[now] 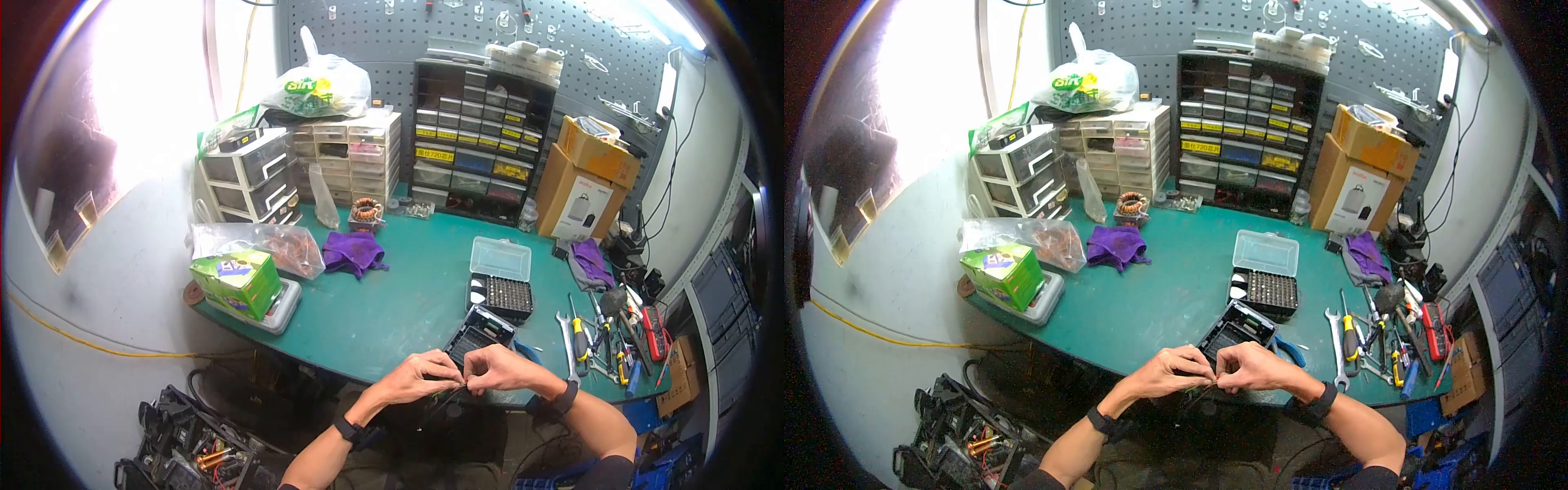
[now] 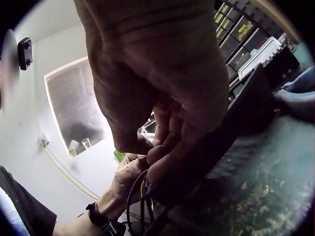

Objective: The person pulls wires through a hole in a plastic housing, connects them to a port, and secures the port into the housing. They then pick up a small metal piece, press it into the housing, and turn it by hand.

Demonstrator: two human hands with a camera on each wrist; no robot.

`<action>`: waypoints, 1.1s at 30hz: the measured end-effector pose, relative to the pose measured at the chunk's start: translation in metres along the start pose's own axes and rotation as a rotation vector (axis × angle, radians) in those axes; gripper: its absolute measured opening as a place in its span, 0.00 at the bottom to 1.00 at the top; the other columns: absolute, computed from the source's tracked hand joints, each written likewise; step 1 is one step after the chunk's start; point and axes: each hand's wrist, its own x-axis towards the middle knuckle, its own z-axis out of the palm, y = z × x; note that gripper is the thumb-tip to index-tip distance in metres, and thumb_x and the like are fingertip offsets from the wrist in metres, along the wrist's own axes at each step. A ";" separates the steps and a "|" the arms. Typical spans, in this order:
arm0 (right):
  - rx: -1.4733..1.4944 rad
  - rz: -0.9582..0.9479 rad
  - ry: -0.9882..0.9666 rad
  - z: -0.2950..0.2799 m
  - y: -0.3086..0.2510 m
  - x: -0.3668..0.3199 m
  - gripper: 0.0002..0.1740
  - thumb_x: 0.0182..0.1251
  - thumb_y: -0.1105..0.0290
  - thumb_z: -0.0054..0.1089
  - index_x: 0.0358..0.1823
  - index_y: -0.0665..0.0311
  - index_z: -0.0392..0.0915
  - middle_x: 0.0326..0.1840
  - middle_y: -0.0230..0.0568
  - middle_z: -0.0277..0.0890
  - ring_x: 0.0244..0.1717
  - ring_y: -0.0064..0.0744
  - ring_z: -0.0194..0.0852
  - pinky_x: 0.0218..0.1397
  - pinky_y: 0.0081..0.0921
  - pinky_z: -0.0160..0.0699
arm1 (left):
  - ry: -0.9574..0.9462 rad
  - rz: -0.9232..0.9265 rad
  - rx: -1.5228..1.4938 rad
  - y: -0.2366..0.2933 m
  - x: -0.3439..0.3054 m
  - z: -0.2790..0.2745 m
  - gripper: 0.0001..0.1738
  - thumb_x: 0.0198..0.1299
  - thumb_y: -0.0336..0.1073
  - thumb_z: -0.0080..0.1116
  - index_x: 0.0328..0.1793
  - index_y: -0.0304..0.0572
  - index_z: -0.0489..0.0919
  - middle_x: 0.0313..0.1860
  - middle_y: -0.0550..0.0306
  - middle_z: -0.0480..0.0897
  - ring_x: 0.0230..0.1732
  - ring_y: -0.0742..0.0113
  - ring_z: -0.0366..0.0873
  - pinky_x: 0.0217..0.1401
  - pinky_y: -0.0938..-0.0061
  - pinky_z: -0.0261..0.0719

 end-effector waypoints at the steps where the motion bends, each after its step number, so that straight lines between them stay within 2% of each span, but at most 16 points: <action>1: 0.001 0.001 -0.001 0.000 0.000 0.000 0.07 0.62 0.73 0.67 0.34 0.69 0.79 0.29 0.35 0.84 0.32 0.21 0.84 0.37 0.22 0.81 | 0.006 0.013 -0.006 -0.002 0.000 0.000 0.09 0.64 0.32 0.70 0.49 0.41 0.91 0.44 0.57 0.85 0.48 0.64 0.81 0.53 0.70 0.80; 7: -0.087 0.040 -0.014 -0.003 0.003 0.004 0.06 0.64 0.73 0.65 0.36 0.70 0.80 0.30 0.36 0.84 0.34 0.23 0.85 0.40 0.23 0.83 | -0.003 0.074 0.020 -0.005 0.000 0.000 0.09 0.63 0.31 0.70 0.49 0.40 0.91 0.43 0.57 0.85 0.49 0.64 0.81 0.52 0.70 0.80; 9: 0.032 0.028 -0.051 -0.005 0.006 0.004 0.08 0.66 0.70 0.64 0.37 0.69 0.81 0.31 0.35 0.85 0.33 0.22 0.85 0.39 0.22 0.83 | -0.017 0.114 0.050 -0.004 0.000 0.000 0.09 0.63 0.31 0.70 0.49 0.40 0.91 0.43 0.57 0.85 0.49 0.64 0.81 0.52 0.70 0.80; 11: 0.019 0.035 -0.074 -0.008 0.005 0.002 0.08 0.68 0.70 0.64 0.40 0.68 0.82 0.33 0.34 0.85 0.35 0.21 0.85 0.42 0.22 0.82 | 0.018 0.036 0.003 0.001 0.000 0.000 0.09 0.63 0.32 0.71 0.48 0.41 0.91 0.43 0.58 0.85 0.49 0.63 0.81 0.53 0.70 0.80; 13: 0.017 -0.039 -0.094 -0.009 0.001 -0.002 0.09 0.69 0.68 0.65 0.43 0.67 0.83 0.35 0.33 0.85 0.38 0.20 0.85 0.44 0.21 0.81 | 0.020 0.034 0.002 -0.001 0.000 0.000 0.09 0.63 0.32 0.71 0.48 0.41 0.91 0.43 0.58 0.86 0.49 0.64 0.81 0.53 0.69 0.79; 14: -0.010 -0.059 -0.126 -0.012 0.002 -0.003 0.12 0.74 0.65 0.65 0.47 0.68 0.82 0.37 0.33 0.86 0.40 0.21 0.85 0.48 0.22 0.82 | 0.011 0.032 -0.001 -0.002 0.000 0.000 0.09 0.62 0.33 0.71 0.48 0.41 0.91 0.43 0.58 0.86 0.49 0.64 0.80 0.53 0.69 0.79; 17: -0.025 -0.058 -0.118 -0.012 0.003 -0.006 0.12 0.73 0.65 0.66 0.47 0.67 0.83 0.37 0.31 0.86 0.39 0.18 0.83 0.47 0.22 0.81 | 0.009 0.050 0.010 -0.003 0.001 -0.001 0.10 0.62 0.33 0.72 0.48 0.41 0.91 0.43 0.58 0.86 0.49 0.64 0.80 0.54 0.69 0.79; 24: 0.039 -0.061 -0.180 -0.018 0.000 -0.002 0.12 0.76 0.65 0.64 0.46 0.69 0.83 0.37 0.32 0.86 0.39 0.20 0.83 0.48 0.23 0.82 | 0.019 0.034 -0.019 0.000 0.000 -0.001 0.09 0.61 0.32 0.72 0.47 0.41 0.91 0.43 0.59 0.86 0.49 0.64 0.80 0.54 0.70 0.79; 29: 0.023 -0.050 -0.215 -0.020 0.010 0.004 0.10 0.75 0.67 0.64 0.46 0.69 0.82 0.38 0.34 0.86 0.41 0.22 0.86 0.48 0.23 0.83 | 0.004 0.040 0.025 -0.002 0.002 -0.001 0.09 0.60 0.32 0.73 0.46 0.40 0.91 0.42 0.57 0.87 0.48 0.63 0.81 0.55 0.68 0.79; 33: 0.005 -0.070 -0.167 -0.017 0.006 0.003 0.08 0.72 0.71 0.63 0.46 0.69 0.82 0.37 0.33 0.86 0.40 0.21 0.86 0.47 0.22 0.83 | 0.042 0.011 -0.015 0.000 0.000 0.000 0.08 0.60 0.31 0.72 0.46 0.42 0.91 0.41 0.55 0.86 0.48 0.62 0.82 0.54 0.69 0.80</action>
